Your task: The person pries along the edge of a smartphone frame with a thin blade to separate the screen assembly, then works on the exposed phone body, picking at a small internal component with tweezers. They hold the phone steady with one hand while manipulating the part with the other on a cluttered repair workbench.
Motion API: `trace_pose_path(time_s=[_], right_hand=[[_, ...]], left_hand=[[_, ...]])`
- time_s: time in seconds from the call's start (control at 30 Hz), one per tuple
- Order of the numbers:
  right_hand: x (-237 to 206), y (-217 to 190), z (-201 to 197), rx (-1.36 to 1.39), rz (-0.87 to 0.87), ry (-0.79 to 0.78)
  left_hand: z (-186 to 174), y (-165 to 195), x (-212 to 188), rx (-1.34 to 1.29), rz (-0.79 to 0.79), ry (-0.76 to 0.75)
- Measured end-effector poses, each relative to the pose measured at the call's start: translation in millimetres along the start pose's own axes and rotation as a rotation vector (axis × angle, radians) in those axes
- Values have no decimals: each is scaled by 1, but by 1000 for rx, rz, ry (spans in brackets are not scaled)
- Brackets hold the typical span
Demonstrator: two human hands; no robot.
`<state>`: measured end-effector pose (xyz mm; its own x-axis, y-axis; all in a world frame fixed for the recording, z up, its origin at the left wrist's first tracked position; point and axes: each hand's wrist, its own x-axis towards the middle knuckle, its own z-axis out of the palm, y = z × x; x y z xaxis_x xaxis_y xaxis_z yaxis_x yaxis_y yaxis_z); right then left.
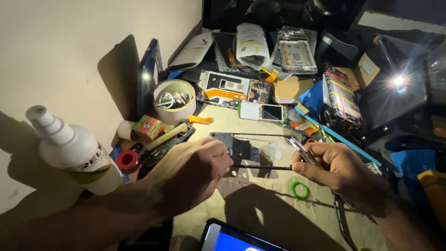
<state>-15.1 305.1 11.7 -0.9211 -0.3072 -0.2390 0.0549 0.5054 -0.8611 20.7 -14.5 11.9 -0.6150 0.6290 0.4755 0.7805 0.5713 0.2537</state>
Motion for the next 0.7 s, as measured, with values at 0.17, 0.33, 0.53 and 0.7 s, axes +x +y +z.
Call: trace_pose_path(time_s=[0.17,0.33,0.53,0.7], right_hand=[[1,-3,-3,28,-43,-20],[-5,0,-2,41,107,28],[0,5,-4,33,-35,-116],[-9,0,-3,-38,50,-39]], left_hand=[[-11,5,8,31,-9,-25],[-3,1,5,24,0,-25],[18,-1,4,-79,-49,41],[15,2,6,-285,-191,101]])
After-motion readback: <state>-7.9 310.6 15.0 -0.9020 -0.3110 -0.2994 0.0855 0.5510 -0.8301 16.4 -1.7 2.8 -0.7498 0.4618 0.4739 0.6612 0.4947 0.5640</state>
